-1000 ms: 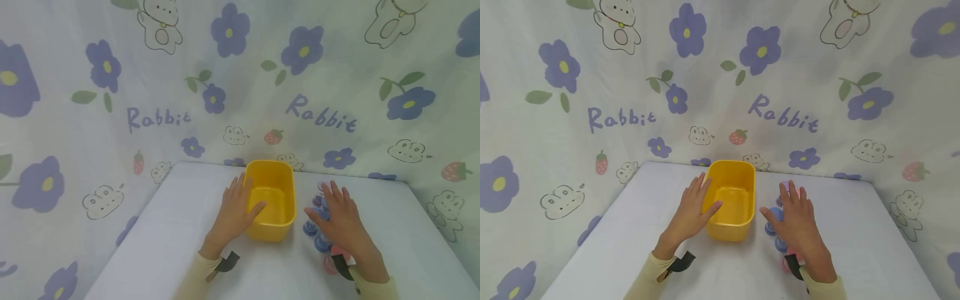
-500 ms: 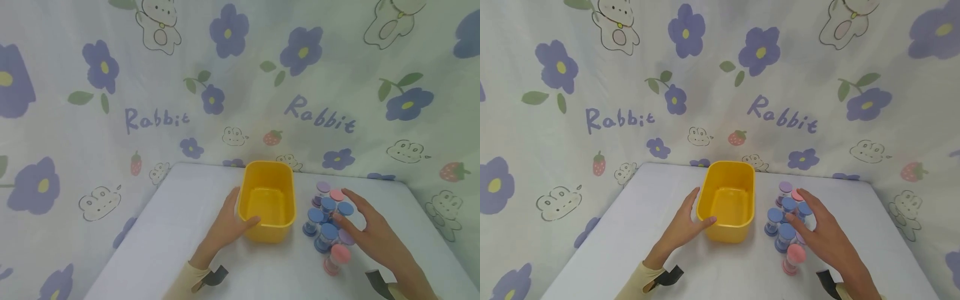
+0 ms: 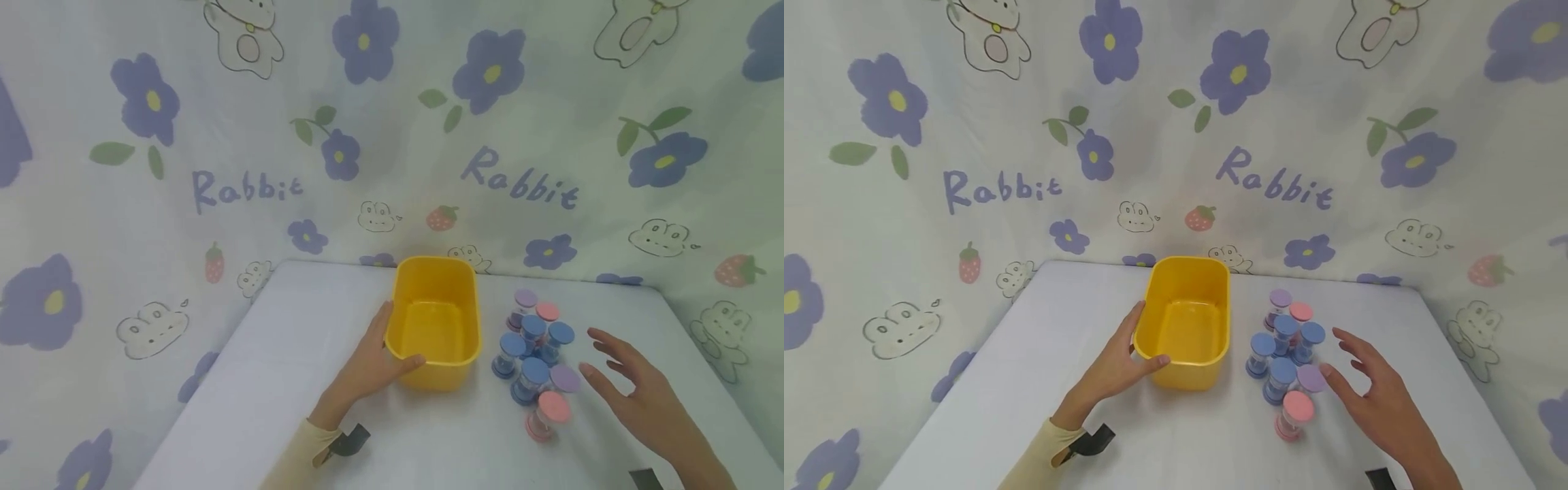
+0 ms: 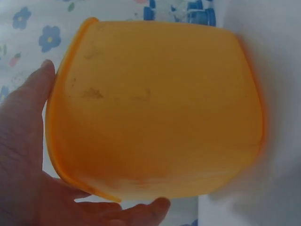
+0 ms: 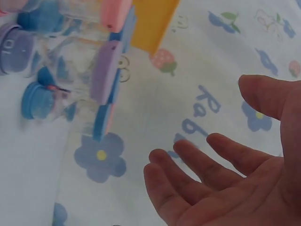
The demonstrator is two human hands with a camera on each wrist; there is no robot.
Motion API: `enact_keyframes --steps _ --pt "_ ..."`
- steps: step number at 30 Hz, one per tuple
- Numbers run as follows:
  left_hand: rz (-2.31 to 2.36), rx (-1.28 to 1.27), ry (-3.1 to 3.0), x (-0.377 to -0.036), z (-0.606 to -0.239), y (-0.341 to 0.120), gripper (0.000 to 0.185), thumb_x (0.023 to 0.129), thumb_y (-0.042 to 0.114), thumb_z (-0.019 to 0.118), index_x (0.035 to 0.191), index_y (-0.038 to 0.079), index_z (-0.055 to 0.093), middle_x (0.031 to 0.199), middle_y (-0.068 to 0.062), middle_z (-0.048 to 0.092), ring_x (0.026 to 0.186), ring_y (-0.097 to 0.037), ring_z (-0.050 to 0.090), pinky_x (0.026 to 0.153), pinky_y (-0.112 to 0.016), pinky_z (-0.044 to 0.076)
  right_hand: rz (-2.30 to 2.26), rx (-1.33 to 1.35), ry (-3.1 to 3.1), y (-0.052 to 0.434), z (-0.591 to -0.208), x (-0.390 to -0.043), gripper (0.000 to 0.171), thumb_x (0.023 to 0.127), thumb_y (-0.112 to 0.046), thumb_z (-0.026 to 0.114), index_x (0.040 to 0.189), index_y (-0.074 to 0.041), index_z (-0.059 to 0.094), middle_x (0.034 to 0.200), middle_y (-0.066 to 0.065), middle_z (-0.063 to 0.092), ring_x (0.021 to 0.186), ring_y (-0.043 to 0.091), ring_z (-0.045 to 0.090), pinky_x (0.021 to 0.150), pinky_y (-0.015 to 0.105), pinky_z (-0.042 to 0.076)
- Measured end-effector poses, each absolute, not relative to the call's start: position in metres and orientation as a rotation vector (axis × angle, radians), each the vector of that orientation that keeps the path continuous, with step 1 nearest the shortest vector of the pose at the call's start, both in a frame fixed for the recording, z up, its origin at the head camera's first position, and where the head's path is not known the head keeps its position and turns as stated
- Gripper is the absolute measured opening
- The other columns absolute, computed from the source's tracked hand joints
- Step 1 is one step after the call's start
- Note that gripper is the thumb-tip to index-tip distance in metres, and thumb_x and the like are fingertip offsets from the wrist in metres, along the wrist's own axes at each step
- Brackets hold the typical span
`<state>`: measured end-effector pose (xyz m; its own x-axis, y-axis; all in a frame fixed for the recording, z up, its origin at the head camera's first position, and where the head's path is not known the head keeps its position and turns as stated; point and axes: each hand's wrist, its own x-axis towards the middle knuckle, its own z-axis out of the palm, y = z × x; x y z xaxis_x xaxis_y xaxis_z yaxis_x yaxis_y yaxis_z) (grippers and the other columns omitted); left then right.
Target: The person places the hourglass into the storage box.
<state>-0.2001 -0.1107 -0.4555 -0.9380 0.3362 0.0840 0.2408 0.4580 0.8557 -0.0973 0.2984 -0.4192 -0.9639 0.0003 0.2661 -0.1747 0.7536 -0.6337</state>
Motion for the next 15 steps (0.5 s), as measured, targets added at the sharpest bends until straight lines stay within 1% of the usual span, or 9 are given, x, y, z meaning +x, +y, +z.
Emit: enact_keyframes --steps 2,4,6,8,13,15 --pt "1.539 0.551 2.564 -0.202 -0.456 -0.111 0.109 0.08 0.059 0.083 0.163 0.04 0.014 0.163 0.01 0.035 0.142 -0.027 0.048 0.121 -0.059 0.041 1.013 0.139 -2.7 0.3 -0.424 -0.096 0.065 0.1 -0.032 0.07 0.157 -0.022 0.041 0.152 0.016 0.054 0.117 -0.036 0.028 0.089 -0.012 0.03" --pt "1.571 0.574 2.534 -0.203 -0.457 -0.111 0.106 0.08 0.056 0.084 0.16 0.043 0.016 0.158 0.014 0.04 0.138 -0.025 0.05 0.12 -0.058 0.042 1.031 0.158 -2.688 0.301 -0.429 -0.096 0.064 0.099 -0.028 0.071 0.156 -0.018 0.044 0.148 0.018 0.056 0.117 -0.035 0.032 0.09 -0.011 0.034" --pt "1.589 0.592 2.514 -0.204 -0.458 -0.111 0.103 0.081 0.055 0.084 0.159 0.045 0.018 0.155 0.016 0.043 0.137 -0.022 0.051 0.12 -0.058 0.043 1.06 0.184 -2.675 0.303 -0.436 -0.096 0.062 0.099 -0.024 0.072 0.154 -0.013 0.045 0.145 0.02 0.058 0.117 -0.033 0.037 0.09 -0.009 0.038" --pt "1.59 0.594 2.508 -0.205 -0.459 -0.111 0.103 0.082 0.053 0.084 0.16 0.045 0.016 0.155 0.017 0.044 0.137 -0.023 0.051 0.12 -0.059 0.042 1.097 0.196 -2.68 0.304 -0.443 -0.096 0.062 0.099 -0.022 0.071 0.153 -0.01 0.045 0.144 0.022 0.058 0.117 -0.033 0.039 0.089 -0.006 0.042" --pt "1.575 0.529 2.493 -0.203 -0.459 -0.11 0.109 0.083 0.051 0.084 0.162 0.042 0.01 0.158 0.013 0.045 0.14 -0.031 0.05 0.12 -0.061 0.041 1.216 0.166 -2.734 0.307 -0.458 -0.095 0.063 0.099 -0.025 0.072 0.154 -0.009 0.045 0.145 0.02 0.058 0.116 -0.03 0.044 0.087 0.002 0.052" --pt "1.564 0.498 2.493 -0.202 -0.459 -0.109 0.112 0.082 0.054 0.084 0.164 0.04 0.009 0.159 0.012 0.044 0.142 -0.03 0.05 0.121 -0.06 0.041 1.267 0.133 -2.772 0.308 -0.462 -0.095 0.065 0.098 -0.028 0.072 0.155 -0.011 0.044 0.147 0.019 0.057 0.115 -0.03 0.044 0.085 0.007 0.055"
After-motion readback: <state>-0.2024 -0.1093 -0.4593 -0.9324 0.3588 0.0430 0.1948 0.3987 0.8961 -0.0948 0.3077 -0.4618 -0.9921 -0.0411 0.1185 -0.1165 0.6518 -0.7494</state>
